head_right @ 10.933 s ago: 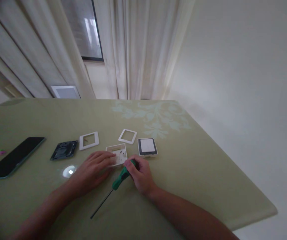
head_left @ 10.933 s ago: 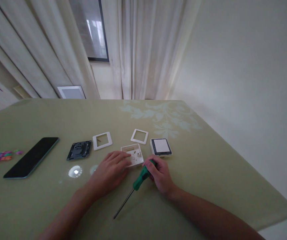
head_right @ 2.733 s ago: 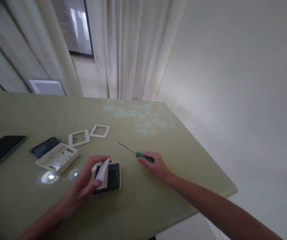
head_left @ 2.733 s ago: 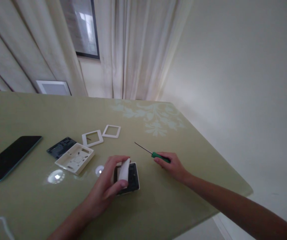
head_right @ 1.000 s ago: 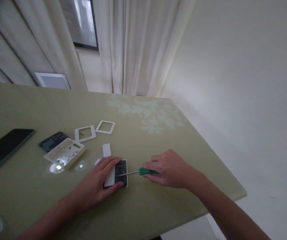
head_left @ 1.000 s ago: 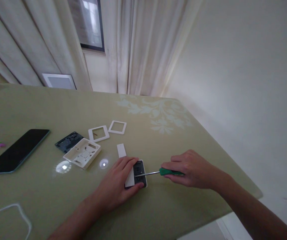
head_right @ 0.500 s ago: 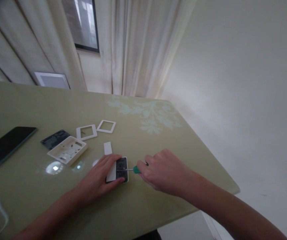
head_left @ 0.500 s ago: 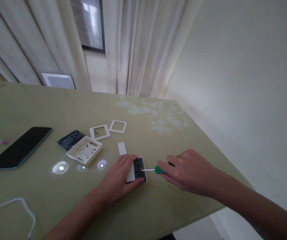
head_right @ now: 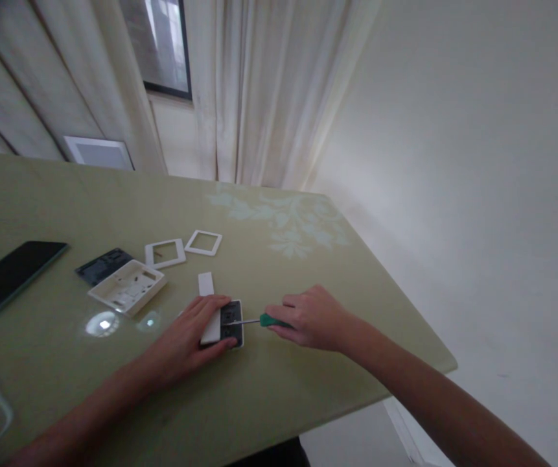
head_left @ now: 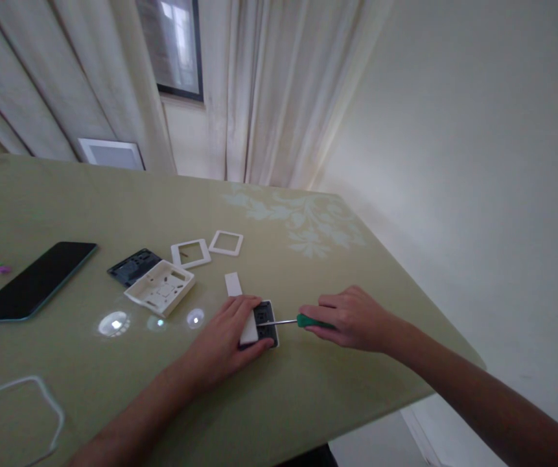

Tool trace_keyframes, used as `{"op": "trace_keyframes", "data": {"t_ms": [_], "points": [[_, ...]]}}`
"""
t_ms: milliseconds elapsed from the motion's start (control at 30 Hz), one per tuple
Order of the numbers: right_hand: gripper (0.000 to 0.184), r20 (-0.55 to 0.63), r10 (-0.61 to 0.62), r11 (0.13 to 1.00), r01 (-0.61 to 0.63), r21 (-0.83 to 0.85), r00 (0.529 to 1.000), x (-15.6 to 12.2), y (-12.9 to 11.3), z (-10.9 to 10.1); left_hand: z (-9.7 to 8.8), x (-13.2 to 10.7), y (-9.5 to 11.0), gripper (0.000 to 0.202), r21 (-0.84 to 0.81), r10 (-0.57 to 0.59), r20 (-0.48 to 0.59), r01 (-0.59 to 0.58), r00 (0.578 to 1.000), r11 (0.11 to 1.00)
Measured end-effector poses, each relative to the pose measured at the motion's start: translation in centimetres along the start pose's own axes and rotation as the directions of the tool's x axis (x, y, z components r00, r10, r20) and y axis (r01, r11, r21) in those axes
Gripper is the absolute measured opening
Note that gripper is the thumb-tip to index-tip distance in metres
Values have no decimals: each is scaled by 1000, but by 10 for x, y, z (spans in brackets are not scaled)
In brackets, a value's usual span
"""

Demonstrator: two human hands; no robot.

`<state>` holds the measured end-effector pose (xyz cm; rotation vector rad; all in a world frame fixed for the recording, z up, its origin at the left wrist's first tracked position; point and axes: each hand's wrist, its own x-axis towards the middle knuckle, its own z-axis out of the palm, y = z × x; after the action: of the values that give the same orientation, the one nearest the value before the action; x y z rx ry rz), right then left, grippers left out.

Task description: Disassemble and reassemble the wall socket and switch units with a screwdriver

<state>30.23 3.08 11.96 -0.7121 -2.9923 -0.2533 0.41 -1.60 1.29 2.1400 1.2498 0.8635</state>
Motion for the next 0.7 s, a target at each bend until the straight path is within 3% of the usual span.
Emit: {"op": "trace_keyframes", "data": {"t_ms": [133, 300, 367, 433, 533, 633, 700], "points": [[38, -39, 66, 988, -60, 146, 997, -11, 4, 22, -3, 0, 3, 56, 11, -19, 27, 19, 999, 1000], [38, -8, 117, 941, -108, 322, 993, -20, 18, 25, -5, -1, 2, 61, 7, 3, 20, -3, 1000, 1000], [35, -25, 194, 882, -163, 442, 981, -18, 30, 28, -7, -2, -1, 65, 7, -4, 3, 4, 1000, 1000], [32, -73, 358, 759, -244, 603, 931, -10, 38, 36, -11, -2, -4, 66, 10, -37, -4, 38, 999, 999], [34, -100, 586, 571, -323, 755, 804, 11, 39, 59, -19, -2, -6, 59, -12, -88, -15, 88, 996, 996], [39, -79, 664, 474, -337, 814, 743, 33, 26, 85, -26, 0, -6, 40, -62, -81, -18, 79, 997, 995], [38, -49, 672, 421, -326, 847, 739, 41, 15, 98, -26, 2, -7, 29, -63, -48, -26, 46, 999, 997]]}}
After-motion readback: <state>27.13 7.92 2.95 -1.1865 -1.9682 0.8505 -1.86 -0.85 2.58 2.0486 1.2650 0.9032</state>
